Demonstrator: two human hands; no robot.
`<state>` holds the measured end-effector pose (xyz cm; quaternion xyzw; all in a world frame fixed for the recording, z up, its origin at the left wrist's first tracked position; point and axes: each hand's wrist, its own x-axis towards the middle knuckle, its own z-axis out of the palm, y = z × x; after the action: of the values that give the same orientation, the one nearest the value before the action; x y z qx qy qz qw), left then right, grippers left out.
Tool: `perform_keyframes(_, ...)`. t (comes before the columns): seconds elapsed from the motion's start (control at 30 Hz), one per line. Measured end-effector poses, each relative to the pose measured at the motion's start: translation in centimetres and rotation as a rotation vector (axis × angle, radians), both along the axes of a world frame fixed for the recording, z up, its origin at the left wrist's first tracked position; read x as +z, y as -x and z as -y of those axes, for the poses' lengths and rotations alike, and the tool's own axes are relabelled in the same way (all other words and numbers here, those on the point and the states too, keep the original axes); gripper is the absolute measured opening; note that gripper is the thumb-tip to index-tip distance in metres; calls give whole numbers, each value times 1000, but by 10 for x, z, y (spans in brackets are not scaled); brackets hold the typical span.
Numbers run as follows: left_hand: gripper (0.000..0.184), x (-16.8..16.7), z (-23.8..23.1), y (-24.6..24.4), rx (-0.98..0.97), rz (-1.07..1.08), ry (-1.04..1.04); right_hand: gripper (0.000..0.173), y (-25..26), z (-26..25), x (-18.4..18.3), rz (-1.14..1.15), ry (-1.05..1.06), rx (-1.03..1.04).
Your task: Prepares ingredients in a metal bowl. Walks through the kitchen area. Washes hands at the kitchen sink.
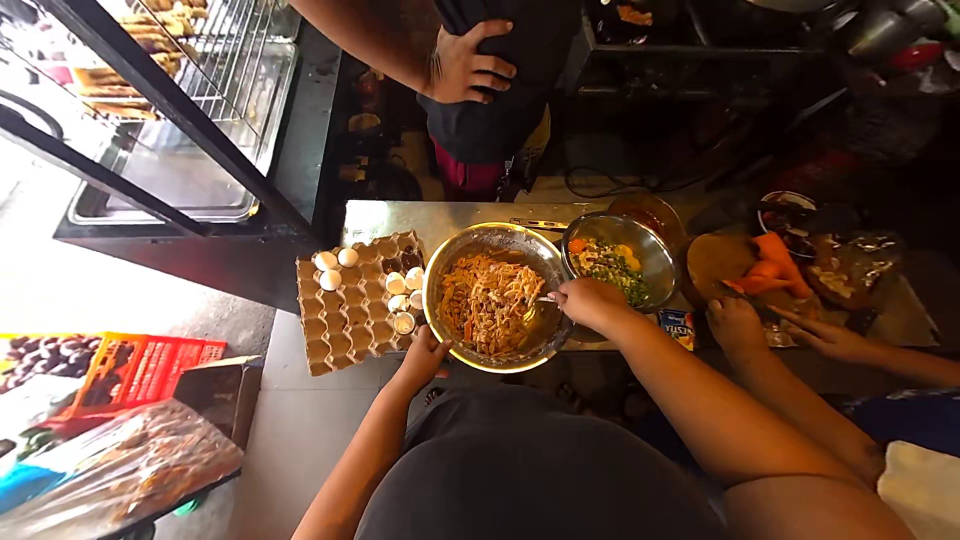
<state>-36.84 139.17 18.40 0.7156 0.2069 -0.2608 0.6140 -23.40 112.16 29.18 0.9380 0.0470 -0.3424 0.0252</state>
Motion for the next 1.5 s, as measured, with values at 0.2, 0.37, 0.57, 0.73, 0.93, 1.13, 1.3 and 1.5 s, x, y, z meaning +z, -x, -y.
perform_keyframes(0.2, 50, -5, -1, 2, -9, 10, 12, 30, 39, -17, -8, -120, 193, 9)
perform_keyframes(0.37, 54, -5, -4, 6, -43, 25, -53, 55, 54, -2, -19, 72, -130, -157)
perform_keyframes(0.57, 54, -1, -3, 9, -98, 74, -93, 64, 86, 102, 11, 437, -1797, -366)
perform_keyframes(0.73, 48, -12, -7, 9, -95, 68, -82, 38, 108, 115, 14, 456, -1277, -677)
perform_keyframes(0.93, 54, 28, -37, 0, -292, 81, -465, 53, 108, 104, -61, 139, -574, -636)
perform_keyframes(1.13, 46, 77, -41, -63, -281, 317, -837, 48, 85, 104, -86, -284, -546, -397)
perform_keyframes(1.3, 43, 43, -28, -135, -395, 224, -948, 47, 64, 106, -106, -265, -879, -394)
perform_keyframes(1.5, 48, 24, -17, -161, -307, 64, -784, 49, 64, 101, -125, -335, -1313, -630)
